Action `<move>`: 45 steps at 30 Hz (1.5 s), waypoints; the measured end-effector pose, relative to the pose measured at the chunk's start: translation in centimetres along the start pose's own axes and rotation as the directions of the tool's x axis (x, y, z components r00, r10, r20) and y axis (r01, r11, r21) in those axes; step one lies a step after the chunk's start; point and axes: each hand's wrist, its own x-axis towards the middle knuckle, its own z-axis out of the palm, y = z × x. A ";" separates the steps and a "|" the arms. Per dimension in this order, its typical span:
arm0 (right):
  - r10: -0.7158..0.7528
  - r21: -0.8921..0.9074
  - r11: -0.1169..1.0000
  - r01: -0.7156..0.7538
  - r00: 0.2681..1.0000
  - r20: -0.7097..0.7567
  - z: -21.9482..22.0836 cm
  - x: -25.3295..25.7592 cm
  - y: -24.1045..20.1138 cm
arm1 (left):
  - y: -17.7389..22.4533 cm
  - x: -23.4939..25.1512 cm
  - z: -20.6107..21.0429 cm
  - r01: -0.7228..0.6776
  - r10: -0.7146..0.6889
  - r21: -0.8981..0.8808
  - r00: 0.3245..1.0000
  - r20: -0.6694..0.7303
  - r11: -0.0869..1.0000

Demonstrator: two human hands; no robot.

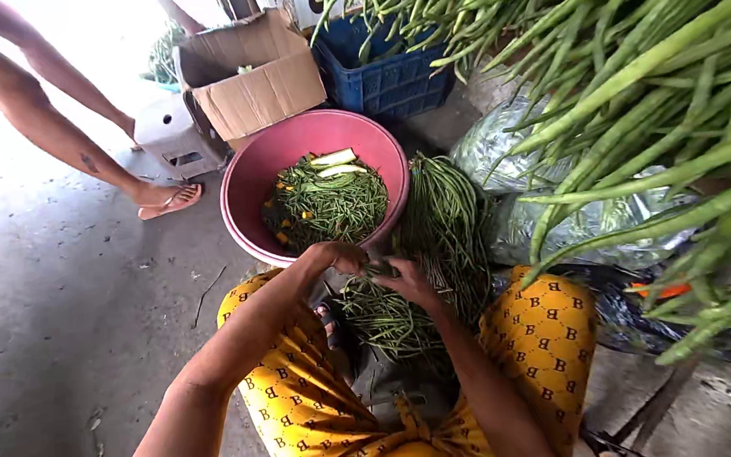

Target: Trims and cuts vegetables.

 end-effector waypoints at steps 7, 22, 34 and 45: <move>0.228 0.027 0.974 -0.227 0.954 -0.196 -0.9 0.1 -0.1 | -1.3 -0.7 -0.8 0.006 -0.010 -0.051 0.998 -0.061 0.999; 0.102 0.813 0.544 0.209 0.945 -0.311 -0.3 6.0 -5.4 | -2.5 -2.6 -2.3 -0.383 0.190 -0.715 0.922 -0.338 0.584; 0.218 0.689 0.722 0.067 0.922 -0.319 -1.2 14.6 -10.4 | -4.4 -3.7 -4.4 -0.296 -0.078 -0.394 0.707 -0.703 0.870; 0.270 0.700 0.704 -0.118 0.956 -0.111 1.2 16.2 -9.7 | -6.8 -4.0 -4.6 -0.251 -0.397 -0.601 0.554 -0.732 0.759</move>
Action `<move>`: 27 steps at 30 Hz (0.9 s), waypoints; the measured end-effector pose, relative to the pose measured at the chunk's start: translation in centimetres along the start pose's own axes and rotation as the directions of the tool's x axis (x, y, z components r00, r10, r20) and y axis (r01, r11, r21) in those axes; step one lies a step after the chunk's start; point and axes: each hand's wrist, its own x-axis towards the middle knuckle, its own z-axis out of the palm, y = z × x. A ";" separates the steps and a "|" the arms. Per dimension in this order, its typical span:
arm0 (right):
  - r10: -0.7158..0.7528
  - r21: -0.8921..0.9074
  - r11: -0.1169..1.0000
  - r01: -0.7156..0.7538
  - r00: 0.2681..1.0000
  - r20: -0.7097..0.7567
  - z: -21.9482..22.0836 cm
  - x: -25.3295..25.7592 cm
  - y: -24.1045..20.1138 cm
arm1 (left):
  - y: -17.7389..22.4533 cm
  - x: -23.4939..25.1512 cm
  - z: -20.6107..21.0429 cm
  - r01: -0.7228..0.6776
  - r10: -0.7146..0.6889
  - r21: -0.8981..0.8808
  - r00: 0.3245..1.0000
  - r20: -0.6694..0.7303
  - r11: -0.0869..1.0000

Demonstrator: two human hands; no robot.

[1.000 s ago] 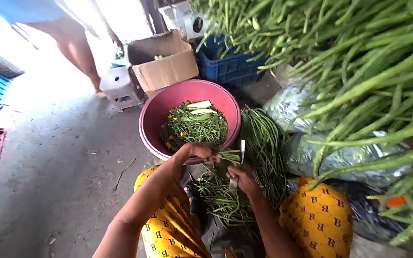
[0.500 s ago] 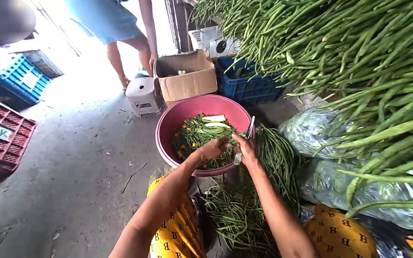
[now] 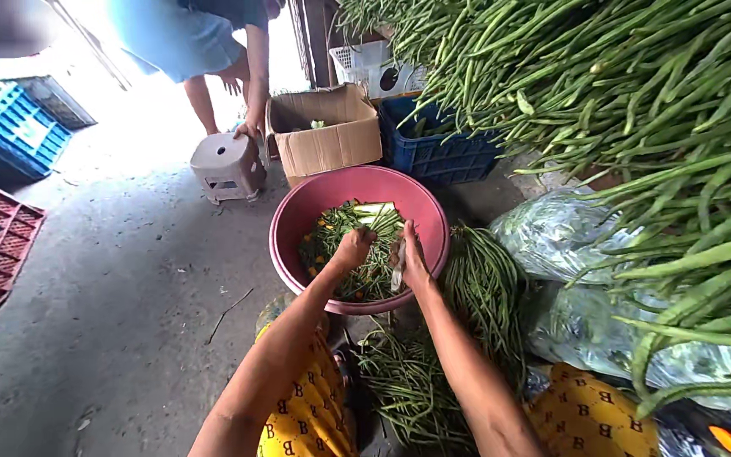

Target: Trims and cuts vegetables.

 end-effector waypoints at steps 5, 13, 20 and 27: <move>0.038 -0.491 0.871 0.028 0.992 0.124 1.1 -0.8 0.8 | 0.0 -0.1 0.3 -0.035 0.042 0.122 0.997 -0.059 0.992; 0.084 -0.654 0.754 0.057 0.980 0.182 1.9 -0.5 -1.9 | 0.1 -1.7 0.3 -0.089 0.130 0.313 0.985 -0.112 0.946; 0.081 -0.556 0.830 0.043 0.977 0.196 2.0 0.1 -1.4 | -1.4 -0.7 0.8 -0.166 0.239 0.325 0.950 -0.200 0.931; 0.253 -0.472 0.874 -0.119 0.939 0.232 2.1 1.7 -2.7 | -0.6 -0.1 0.4 0.054 -0.007 0.442 0.994 -0.107 0.895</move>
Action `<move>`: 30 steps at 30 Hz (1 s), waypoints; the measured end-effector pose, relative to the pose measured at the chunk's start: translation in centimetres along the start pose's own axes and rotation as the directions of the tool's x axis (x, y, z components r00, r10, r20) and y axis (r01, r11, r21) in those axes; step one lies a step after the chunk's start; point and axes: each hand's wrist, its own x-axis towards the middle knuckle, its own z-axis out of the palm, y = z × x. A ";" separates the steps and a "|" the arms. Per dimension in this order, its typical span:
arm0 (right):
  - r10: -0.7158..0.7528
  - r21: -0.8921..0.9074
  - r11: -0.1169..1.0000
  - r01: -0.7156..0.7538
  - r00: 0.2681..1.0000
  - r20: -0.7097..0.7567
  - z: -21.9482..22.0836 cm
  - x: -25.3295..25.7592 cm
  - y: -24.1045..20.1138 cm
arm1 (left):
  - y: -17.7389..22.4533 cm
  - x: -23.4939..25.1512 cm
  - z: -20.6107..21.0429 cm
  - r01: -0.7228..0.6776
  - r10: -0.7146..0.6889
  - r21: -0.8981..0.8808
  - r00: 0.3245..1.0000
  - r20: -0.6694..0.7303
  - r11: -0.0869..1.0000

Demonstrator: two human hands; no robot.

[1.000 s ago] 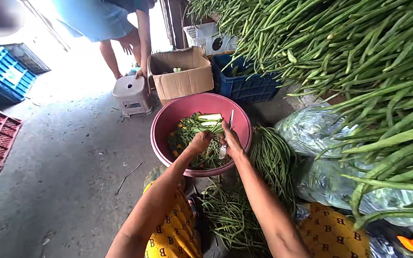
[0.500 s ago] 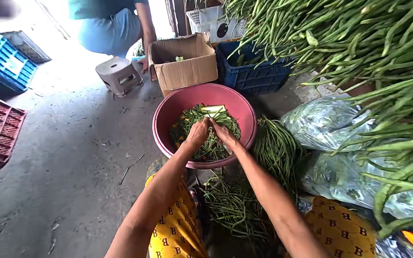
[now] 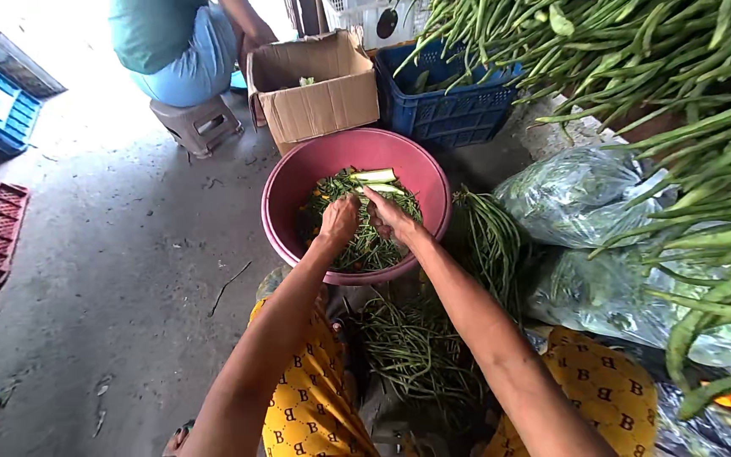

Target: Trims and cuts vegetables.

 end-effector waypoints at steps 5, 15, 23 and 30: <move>0.071 0.036 0.997 -0.068 0.993 -0.091 -3.8 0.1 2.5 | 0.6 -1.4 2.7 -0.043 0.102 -0.180 0.937 0.335 0.983; 0.041 -0.266 0.952 -0.150 0.926 -0.375 -6.8 0.2 15.7 | 4.0 0.1 6.8 -0.309 0.363 -0.237 0.460 0.810 0.921; 0.022 -0.343 0.923 -0.178 0.911 -0.412 -6.7 0.1 16.5 | -1.1 3.4 12.1 -0.223 0.503 -0.453 0.461 0.732 0.863; 0.067 -0.403 0.876 -0.265 0.894 -0.442 -5.7 0.0 15.5 | -8.9 10.6 19.5 0.029 -0.160 0.223 0.783 0.601 0.974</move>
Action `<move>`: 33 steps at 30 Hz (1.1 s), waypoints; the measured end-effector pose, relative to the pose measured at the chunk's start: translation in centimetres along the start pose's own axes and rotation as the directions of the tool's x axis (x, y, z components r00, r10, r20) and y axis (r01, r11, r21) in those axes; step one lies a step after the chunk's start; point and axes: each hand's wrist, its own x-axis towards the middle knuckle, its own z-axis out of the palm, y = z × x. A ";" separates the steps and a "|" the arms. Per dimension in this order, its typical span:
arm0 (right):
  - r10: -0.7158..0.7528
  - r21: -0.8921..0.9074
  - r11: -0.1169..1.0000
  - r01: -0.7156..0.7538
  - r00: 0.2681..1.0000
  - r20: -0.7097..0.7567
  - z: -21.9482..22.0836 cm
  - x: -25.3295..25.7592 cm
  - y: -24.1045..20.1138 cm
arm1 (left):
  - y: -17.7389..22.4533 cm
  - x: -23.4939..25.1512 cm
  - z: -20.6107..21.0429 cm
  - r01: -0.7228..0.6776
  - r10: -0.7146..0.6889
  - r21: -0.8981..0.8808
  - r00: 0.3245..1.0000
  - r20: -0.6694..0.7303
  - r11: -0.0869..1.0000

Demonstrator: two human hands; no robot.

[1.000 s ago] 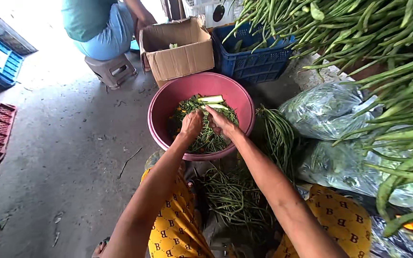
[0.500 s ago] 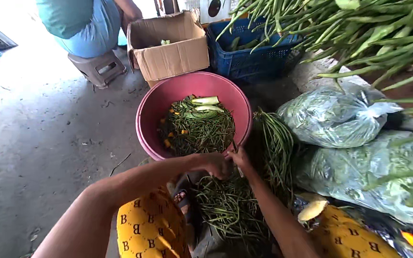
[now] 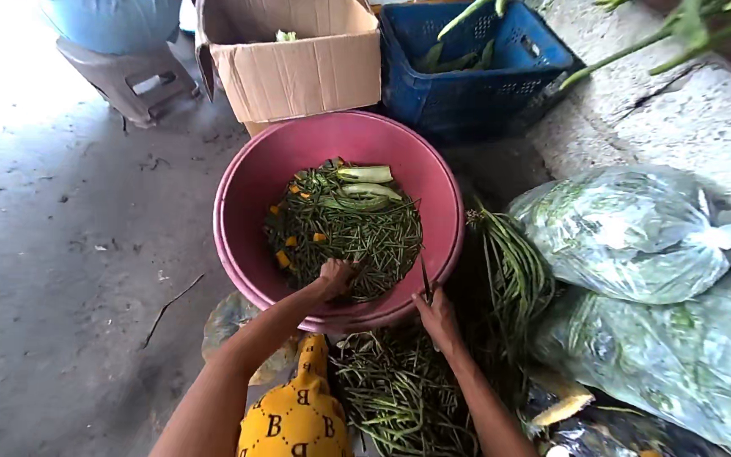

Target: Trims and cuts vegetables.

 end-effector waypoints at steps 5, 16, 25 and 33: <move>-0.022 0.002 1.000 0.022 1.000 -0.018 0.2 0.1 0.3 | -1.3 -0.8 -3.8 -0.085 0.073 0.089 0.989 0.132 0.992; -0.031 0.025 0.999 0.032 0.998 -0.046 0.2 0.0 0.4 | -10.7 9.8 -9.1 0.010 -0.348 -0.631 0.841 -0.415 0.776; -0.038 0.030 0.999 0.040 0.998 -0.050 0.5 0.1 0.7 | -3.8 12.6 -8.8 -0.167 -0.176 -0.437 0.748 -0.640 0.884; -0.019 0.029 0.999 0.020 0.999 -0.033 0.2 -0.1 0.2 | -3.7 11.6 -5.1 -0.014 -0.032 -0.079 0.836 -0.548 0.997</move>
